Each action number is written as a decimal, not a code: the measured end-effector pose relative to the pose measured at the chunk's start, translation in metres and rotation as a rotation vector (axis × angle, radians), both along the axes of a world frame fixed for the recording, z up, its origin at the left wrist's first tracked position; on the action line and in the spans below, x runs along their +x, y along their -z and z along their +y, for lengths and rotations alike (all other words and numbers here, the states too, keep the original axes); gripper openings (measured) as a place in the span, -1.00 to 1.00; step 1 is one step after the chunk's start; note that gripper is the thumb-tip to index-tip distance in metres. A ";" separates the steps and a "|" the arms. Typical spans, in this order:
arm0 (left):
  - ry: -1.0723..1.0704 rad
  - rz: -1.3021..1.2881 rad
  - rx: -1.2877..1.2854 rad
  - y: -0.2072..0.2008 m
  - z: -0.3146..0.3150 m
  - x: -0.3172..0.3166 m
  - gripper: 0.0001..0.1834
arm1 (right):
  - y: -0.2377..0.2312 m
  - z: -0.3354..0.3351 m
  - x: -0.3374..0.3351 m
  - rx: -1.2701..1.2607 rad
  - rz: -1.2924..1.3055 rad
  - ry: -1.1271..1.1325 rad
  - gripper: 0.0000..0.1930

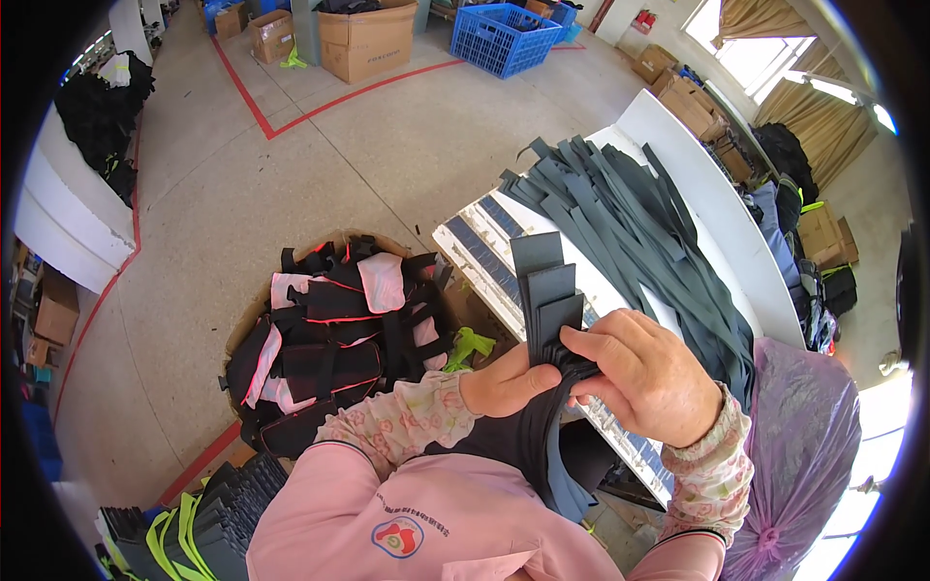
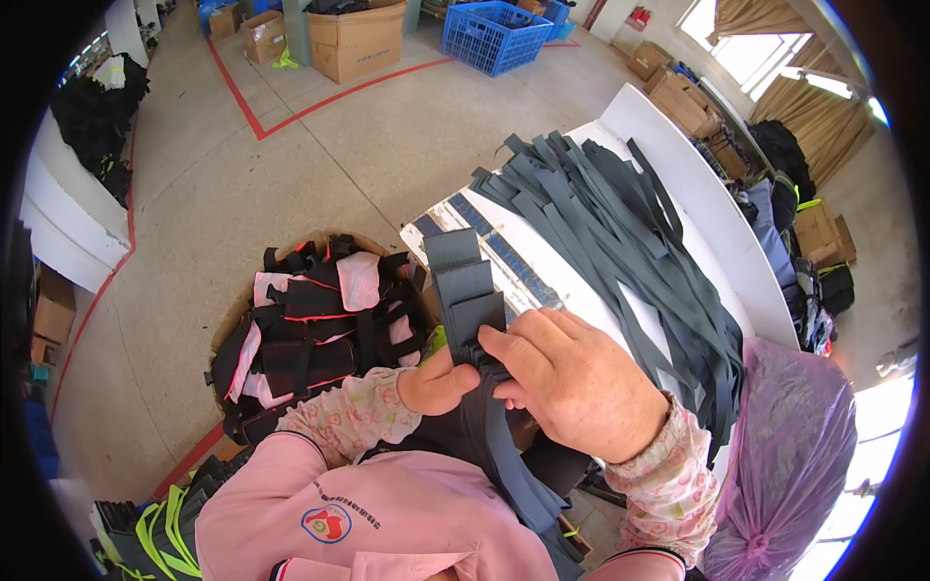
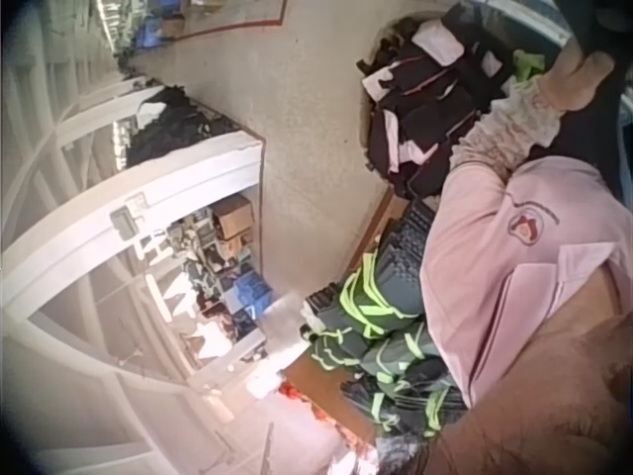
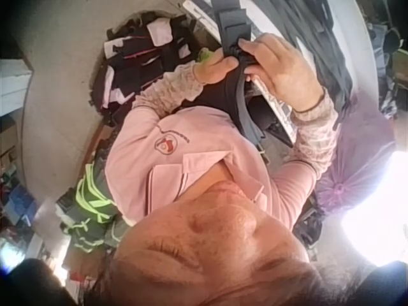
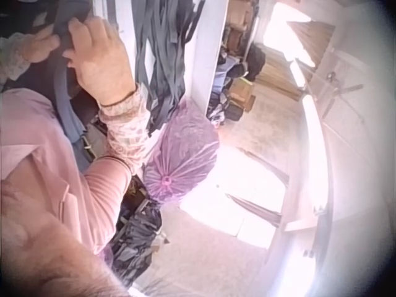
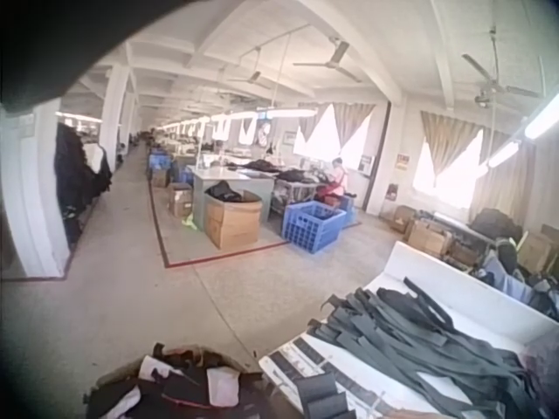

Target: Organizing and stacking a bundle of black fabric straps on a workbench.

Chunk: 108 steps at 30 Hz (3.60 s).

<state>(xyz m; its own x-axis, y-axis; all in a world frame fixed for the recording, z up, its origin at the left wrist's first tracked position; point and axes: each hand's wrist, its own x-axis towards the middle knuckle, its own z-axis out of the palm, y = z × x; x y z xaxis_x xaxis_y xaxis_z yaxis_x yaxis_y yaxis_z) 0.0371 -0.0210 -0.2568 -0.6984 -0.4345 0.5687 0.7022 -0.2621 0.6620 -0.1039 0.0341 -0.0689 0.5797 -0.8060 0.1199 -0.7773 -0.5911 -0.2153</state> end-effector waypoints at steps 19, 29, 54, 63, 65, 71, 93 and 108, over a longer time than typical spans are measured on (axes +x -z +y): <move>0.035 0.012 0.057 0.015 0.002 -0.001 -0.43 | 0.005 0.002 0.010 -0.077 0.123 0.030 -0.54; 0.191 -0.021 0.114 -0.006 0.001 -0.001 -0.35 | -0.015 0.001 0.002 -0.006 0.004 0.079 -0.51; 0.095 0.108 0.247 -0.001 0.017 -0.028 -0.37 | -0.015 0.001 0.026 0.000 0.034 0.171 -0.59; 0.122 0.064 0.251 -0.007 0.003 -0.003 -0.50 | -0.020 -0.009 0.014 0.014 0.102 0.111 -0.58; 0.157 0.049 0.223 -0.007 0.001 -0.001 -0.50 | -0.021 -0.008 0.012 0.043 0.079 0.112 -0.58; 0.192 0.027 0.175 -0.005 -0.003 0.000 -0.51 | -0.019 -0.005 0.009 0.066 0.027 0.136 -0.51; 0.270 -0.124 0.109 -0.008 -0.010 0.008 -0.26 | -0.026 0.002 0.004 0.159 0.048 0.158 -0.47; 0.662 0.020 -0.139 -0.035 -0.031 -0.017 -0.27 | -0.040 0.002 0.001 0.236 -0.018 -0.032 -0.54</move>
<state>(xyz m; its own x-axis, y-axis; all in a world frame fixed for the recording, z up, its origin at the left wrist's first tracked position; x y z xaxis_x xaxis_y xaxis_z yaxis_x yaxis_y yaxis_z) 0.0196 -0.0517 -0.2215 -0.7809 0.1597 0.6039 0.4352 -0.5543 0.7095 -0.1030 0.0358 -0.0291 0.6051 -0.7939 -0.0598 -0.7538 -0.5471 -0.3639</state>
